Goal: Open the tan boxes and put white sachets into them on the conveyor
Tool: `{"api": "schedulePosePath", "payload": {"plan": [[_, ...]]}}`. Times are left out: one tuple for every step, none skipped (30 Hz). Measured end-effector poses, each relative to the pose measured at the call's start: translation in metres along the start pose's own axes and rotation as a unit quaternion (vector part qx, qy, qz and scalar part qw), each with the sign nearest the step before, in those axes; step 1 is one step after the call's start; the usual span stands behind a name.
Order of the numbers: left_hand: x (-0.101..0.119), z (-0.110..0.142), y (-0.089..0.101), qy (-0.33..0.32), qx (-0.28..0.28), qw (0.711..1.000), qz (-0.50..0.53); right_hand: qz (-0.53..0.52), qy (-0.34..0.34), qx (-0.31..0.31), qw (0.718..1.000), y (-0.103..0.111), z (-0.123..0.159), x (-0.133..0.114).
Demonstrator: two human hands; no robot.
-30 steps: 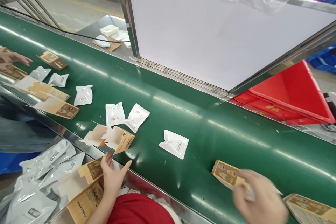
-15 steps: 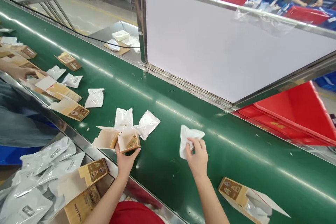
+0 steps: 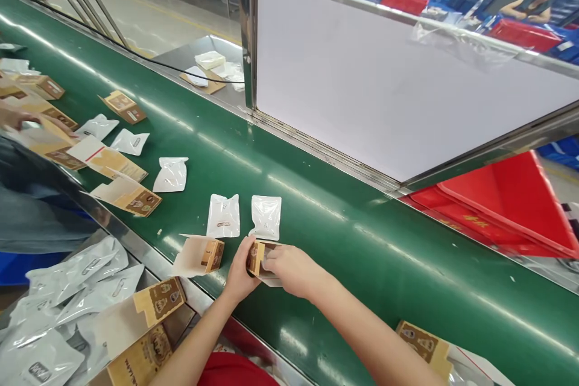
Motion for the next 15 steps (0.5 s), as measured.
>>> {"api": "schedulePosePath", "payload": {"plan": [[0.004, -0.001, -0.005, -0.020, -0.016, 1.000, -0.013, 0.000, -0.021, -0.018, 1.000, -0.011, -0.001, 0.001], [0.007, -0.001, -0.009, -0.031, -0.026, 0.999, -0.021, -0.002, -0.042, -0.033, 0.999, -0.021, -0.003, 0.002], [0.008, -0.001, -0.011, -0.033, -0.031, 0.999, -0.023, -0.008, -0.060, -0.046, 0.997, -0.030, -0.005, 0.003], [0.009, 0.001, -0.012, -0.032, -0.033, 0.999, -0.023, -0.015, -0.077, -0.058, 0.995, -0.036, -0.007, 0.003], [0.012, 0.003, -0.014, -0.031, -0.033, 0.999, -0.026, -0.023, -0.092, -0.068, 0.993, -0.039, -0.009, 0.003], [0.016, 0.006, -0.016, -0.031, -0.033, 0.998, -0.031, -0.030, -0.107, -0.075, 0.991, -0.038, -0.009, 0.003], [0.020, 0.010, -0.019, -0.030, -0.031, 0.998, -0.037, -0.036, -0.123, -0.078, 0.989, -0.034, -0.006, 0.003], [0.026, 0.014, -0.024, -0.026, -0.028, 0.998, -0.042, -0.040, -0.143, -0.077, 0.986, -0.028, 0.001, 0.003], [0.032, 0.019, -0.032, -0.018, -0.027, 0.998, -0.044, -0.043, -0.160, -0.069, 0.984, -0.019, 0.013, 0.004], [0.036, 0.025, -0.044, -0.004, -0.030, 0.999, -0.044, -0.044, -0.174, -0.053, 0.982, -0.010, 0.029, 0.004], [0.040, 0.031, -0.058, 0.016, -0.038, 0.998, -0.039, -0.039, -0.180, -0.032, 0.982, 0.000, 0.050, 0.005], [0.042, 0.037, -0.077, 0.039, -0.057, 0.997, -0.030, -0.028, -0.182, -0.006, 0.983, 0.008, 0.075, 0.007], [0.043, 0.044, -0.099, 0.062, -0.093, 0.994, -0.016, -0.002, -0.180, 0.023, 0.983, 0.016, 0.103, 0.009], [0.043, 0.052, -0.123, 0.079, -0.148, 0.986, -0.001, 0.035, -0.172, 0.052, 0.983, 0.022, 0.132, 0.010], [0.044, 0.060, -0.146, 0.093, -0.213, 0.973, 0.009, 0.073, -0.178, 0.078, 0.978, 0.027, 0.161, 0.014]]}}
Point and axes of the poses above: each hand's wrist, its own z-axis away from the middle knuckle, its own y-axis out of the back of the hand, x = y × z, the point moved 9 cm from there along -z, towards the middle knuckle, and after that the axes turned 8 degrees about z, right-handed, at the moved point
